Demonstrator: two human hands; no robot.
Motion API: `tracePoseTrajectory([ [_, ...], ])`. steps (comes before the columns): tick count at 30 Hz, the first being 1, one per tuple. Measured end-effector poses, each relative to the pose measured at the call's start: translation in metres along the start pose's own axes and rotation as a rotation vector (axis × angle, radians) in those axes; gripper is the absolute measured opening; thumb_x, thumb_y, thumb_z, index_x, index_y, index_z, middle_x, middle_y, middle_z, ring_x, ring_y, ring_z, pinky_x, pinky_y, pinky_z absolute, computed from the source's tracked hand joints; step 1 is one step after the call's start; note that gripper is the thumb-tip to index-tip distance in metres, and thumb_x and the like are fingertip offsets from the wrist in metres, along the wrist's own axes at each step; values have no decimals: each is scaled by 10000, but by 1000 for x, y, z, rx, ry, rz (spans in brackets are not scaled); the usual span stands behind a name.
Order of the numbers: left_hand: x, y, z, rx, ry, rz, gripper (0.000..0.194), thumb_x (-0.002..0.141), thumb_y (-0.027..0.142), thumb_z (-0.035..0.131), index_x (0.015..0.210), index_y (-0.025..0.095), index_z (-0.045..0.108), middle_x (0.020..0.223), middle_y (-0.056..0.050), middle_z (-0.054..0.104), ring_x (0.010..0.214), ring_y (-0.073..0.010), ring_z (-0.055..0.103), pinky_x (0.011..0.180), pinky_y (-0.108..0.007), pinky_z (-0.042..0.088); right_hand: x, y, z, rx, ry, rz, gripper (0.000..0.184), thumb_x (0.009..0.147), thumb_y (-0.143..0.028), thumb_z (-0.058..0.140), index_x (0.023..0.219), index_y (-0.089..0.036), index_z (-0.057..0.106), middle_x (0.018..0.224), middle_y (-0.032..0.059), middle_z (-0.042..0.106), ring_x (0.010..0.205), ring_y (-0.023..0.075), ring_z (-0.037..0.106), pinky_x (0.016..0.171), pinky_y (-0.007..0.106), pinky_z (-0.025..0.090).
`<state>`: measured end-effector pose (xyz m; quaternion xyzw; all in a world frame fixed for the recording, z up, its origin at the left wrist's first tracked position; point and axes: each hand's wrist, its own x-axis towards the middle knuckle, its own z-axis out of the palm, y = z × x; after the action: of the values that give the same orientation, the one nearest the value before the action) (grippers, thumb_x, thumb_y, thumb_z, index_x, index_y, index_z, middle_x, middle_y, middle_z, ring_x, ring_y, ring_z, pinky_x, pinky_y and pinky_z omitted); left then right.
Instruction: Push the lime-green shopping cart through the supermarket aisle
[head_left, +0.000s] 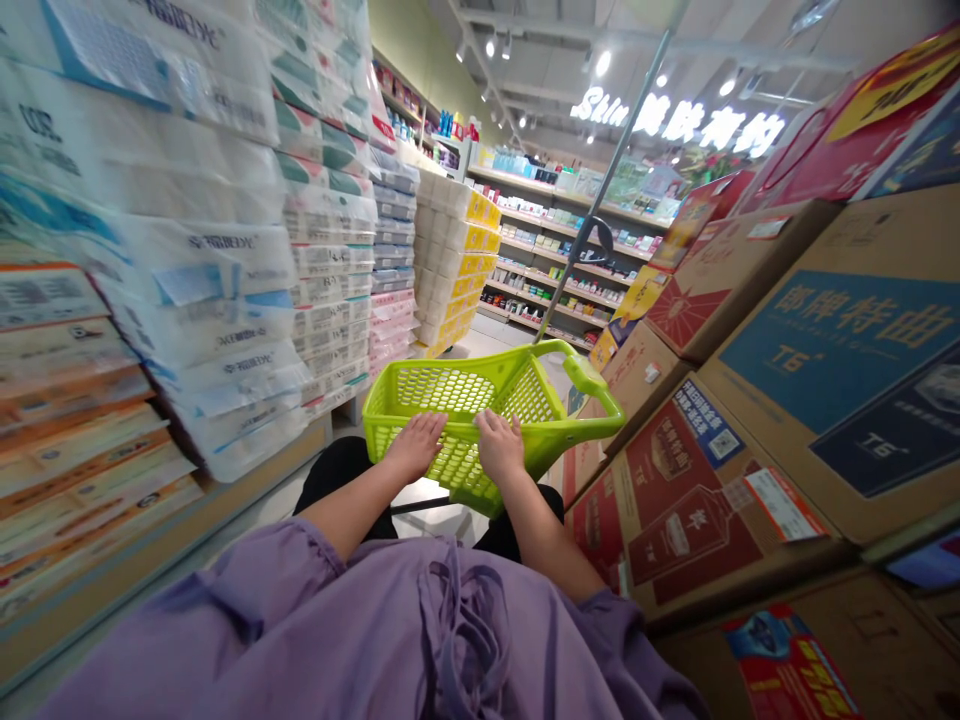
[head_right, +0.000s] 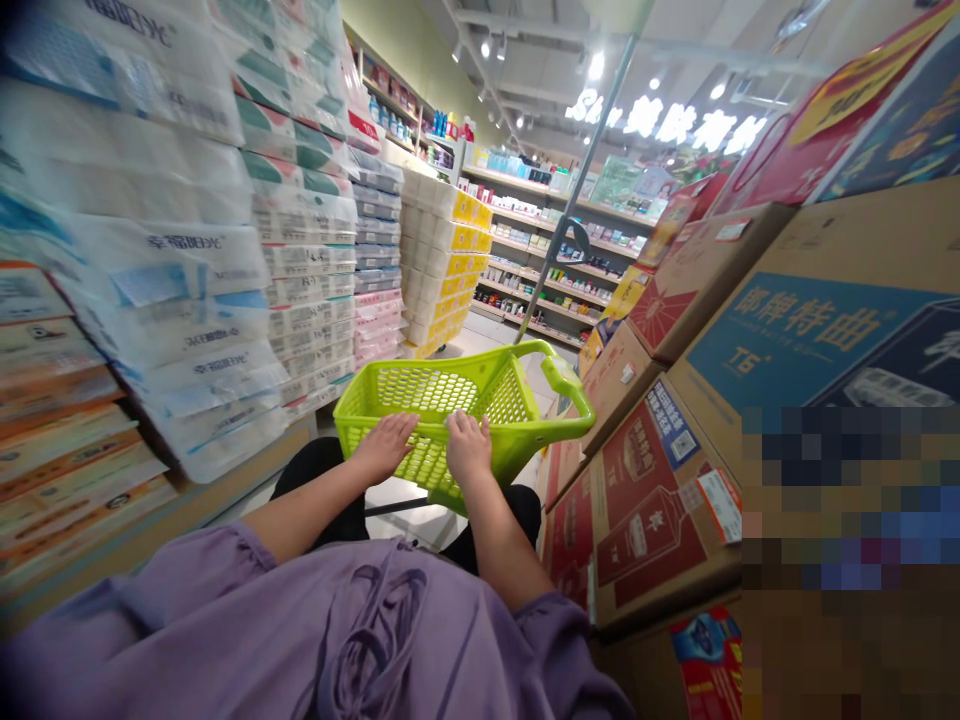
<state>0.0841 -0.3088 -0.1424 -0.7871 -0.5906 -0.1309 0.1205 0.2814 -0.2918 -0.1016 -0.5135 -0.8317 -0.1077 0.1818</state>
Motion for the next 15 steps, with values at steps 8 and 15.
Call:
tracePoseTrajectory([
  [8, 1, 5, 2, -68, -5, -41, 606, 959, 428, 329, 1472, 106, 303, 1521, -151, 345, 1423, -266, 267, 1167, -428, 183, -13, 40, -12, -53, 168, 208, 416, 877, -189, 450, 1267, -185, 596, 1382, 112, 530, 1270, 271, 427, 1136, 470, 177],
  [15, 1, 3, 1, -87, -15, -41, 611, 962, 471, 327, 1469, 131, 313, 1510, -144, 369, 1409, -257, 302, 1164, -416, 191, 1, -26, 15, 21, -28, -40, 512, 890, -172, 432, 1401, -177, 458, 1501, 113, 386, 1370, 255, 323, 1131, 421, 200],
])
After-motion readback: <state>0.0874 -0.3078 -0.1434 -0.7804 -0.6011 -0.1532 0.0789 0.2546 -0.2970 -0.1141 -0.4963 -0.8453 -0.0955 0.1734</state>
